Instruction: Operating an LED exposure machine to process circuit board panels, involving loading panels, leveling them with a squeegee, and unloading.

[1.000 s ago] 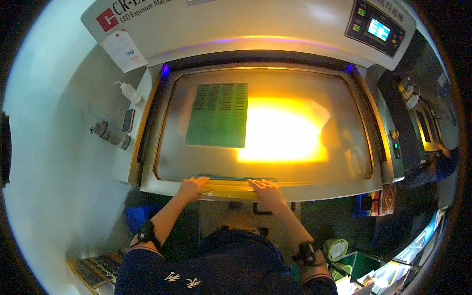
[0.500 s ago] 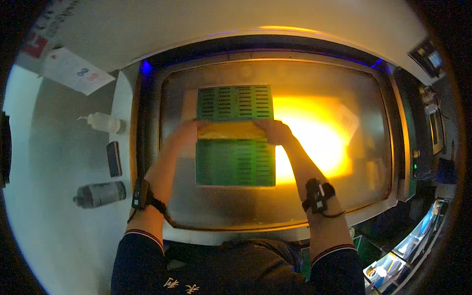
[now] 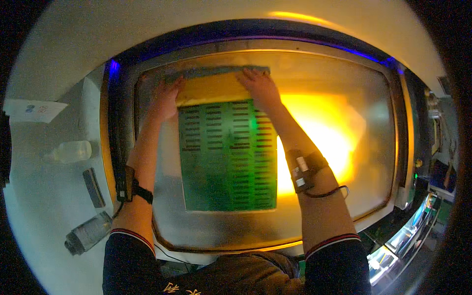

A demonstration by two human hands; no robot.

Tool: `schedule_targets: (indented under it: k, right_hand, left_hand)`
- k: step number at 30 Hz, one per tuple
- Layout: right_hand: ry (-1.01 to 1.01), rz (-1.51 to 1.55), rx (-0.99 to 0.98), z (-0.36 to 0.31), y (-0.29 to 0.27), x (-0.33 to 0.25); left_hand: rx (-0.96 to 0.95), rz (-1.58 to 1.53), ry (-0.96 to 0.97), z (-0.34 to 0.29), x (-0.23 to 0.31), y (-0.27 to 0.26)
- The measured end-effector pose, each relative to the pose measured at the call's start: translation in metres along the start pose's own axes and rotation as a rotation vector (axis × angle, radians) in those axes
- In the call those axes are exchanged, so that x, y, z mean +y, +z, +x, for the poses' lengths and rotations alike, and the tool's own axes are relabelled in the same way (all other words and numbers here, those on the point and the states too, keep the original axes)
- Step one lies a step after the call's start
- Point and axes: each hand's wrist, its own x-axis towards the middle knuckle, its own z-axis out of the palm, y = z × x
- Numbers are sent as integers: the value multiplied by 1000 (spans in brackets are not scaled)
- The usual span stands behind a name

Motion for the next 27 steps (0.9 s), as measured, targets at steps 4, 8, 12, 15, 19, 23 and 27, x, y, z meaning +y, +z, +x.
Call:
schedule_targets:
  k: [4,8,12,15,19,23,27]
  right_hand:
    - [-71,-63,41,-85,-19,-45]
    - [309,709,-397,-239,-33,-82]
    - [-243,200,-692,-444,-92,-138]
    - [-99,338,-435,-470,-103,-154]
    - [-86,259,-340,-475,-106,-147]
    - [-68,311,-285,-525,-93,-128]
    - [-30,189,-178,-482,-101,-100]
  left_hand:
    - [-149,113,-80,-101,42,-25]
    - [-412,-8,-12,-248,134,-59]
    - [-830,-9,159,-416,222,-65]
    - [-861,-107,65,-421,234,-74]
    - [-761,-121,-6,-438,251,-63]
    - [-719,-87,14,-454,303,-65]
    - [-563,-125,39,-402,293,-54]
